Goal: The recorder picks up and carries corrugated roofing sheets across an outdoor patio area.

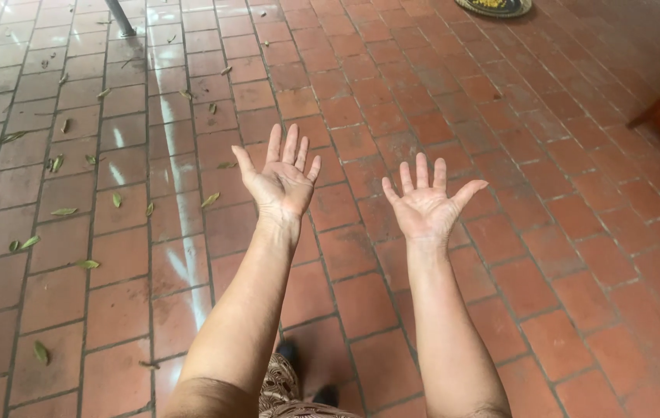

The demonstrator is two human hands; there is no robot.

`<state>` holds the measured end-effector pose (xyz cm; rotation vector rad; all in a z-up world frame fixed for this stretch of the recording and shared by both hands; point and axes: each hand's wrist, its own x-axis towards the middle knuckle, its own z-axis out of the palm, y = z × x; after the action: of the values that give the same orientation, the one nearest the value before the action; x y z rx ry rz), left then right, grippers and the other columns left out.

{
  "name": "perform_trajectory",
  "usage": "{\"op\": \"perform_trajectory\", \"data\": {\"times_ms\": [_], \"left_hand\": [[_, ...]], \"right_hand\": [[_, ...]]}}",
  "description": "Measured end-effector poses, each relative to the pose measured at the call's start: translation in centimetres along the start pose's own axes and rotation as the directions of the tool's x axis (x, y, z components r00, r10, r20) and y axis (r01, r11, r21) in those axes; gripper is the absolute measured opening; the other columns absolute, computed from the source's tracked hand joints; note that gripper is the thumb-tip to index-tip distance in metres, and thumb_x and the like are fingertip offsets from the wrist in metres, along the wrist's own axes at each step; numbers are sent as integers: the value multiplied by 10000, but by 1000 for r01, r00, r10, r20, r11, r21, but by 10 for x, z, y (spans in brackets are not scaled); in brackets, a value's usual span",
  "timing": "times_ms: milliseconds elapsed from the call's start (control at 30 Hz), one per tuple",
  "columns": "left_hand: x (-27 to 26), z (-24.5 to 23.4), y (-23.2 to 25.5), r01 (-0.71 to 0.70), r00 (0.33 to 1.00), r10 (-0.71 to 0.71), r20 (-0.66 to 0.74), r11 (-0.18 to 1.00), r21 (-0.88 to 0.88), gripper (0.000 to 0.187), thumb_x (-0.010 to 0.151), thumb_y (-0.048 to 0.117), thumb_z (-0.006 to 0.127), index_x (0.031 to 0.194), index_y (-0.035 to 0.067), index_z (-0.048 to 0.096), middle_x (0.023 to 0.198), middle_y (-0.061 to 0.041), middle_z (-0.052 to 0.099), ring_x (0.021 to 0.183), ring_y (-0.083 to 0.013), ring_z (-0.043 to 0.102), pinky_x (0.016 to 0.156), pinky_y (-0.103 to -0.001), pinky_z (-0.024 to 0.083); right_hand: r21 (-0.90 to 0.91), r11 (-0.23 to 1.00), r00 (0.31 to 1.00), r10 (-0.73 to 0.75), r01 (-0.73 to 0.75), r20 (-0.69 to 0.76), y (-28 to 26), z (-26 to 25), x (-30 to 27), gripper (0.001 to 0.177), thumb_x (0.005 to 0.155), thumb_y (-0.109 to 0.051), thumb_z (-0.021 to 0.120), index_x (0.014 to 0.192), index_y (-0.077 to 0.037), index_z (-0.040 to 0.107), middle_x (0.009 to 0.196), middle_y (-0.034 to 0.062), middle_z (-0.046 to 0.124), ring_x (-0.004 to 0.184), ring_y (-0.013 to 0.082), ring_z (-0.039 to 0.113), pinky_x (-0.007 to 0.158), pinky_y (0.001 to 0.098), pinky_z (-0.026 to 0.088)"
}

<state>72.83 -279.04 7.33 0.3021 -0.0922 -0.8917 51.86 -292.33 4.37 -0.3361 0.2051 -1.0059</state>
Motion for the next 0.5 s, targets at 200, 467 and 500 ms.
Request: {"op": "perform_trajectory", "data": {"times_ms": [200, 467, 500], "left_hand": [[99, 0, -11, -6, 1000, 7, 19, 1000, -30, 1075, 823, 870, 325, 1639, 174, 253, 1702, -110, 228, 1576, -277, 146, 1232, -569, 95], [275, 12, -6, -45, 998, 39, -45, 992, -119, 1106, 829, 843, 382, 1627, 183, -9, 1696, -108, 301, 1575, -304, 224, 1232, -572, 105], [300, 14, -3, -45, 998, 41, -41, 992, -116, 1116, 823, 840, 389, 1622, 186, -34, 1688, -112, 320, 1569, -301, 242, 1226, -573, 111]], "right_hand": [[-37, 999, 1000, 0, 1, 19, 1, 7, 96, 1276, 619, -886, 613, 1645, -264, 179, 1736, 59, 155, 1603, 317, 58, 1253, 708, 54], [-67, 997, 999, 34, -32, 19, 17, 5, 280, 1253, 624, -873, 639, 1631, -277, 189, 1737, 69, 142, 1605, 336, 56, 1235, 726, 53], [-60, 998, 1000, 28, -28, 6, 21, 6, 307, 1245, 627, -871, 647, 1626, -271, 208, 1738, 71, 135, 1607, 342, 57, 1234, 732, 55]]}}
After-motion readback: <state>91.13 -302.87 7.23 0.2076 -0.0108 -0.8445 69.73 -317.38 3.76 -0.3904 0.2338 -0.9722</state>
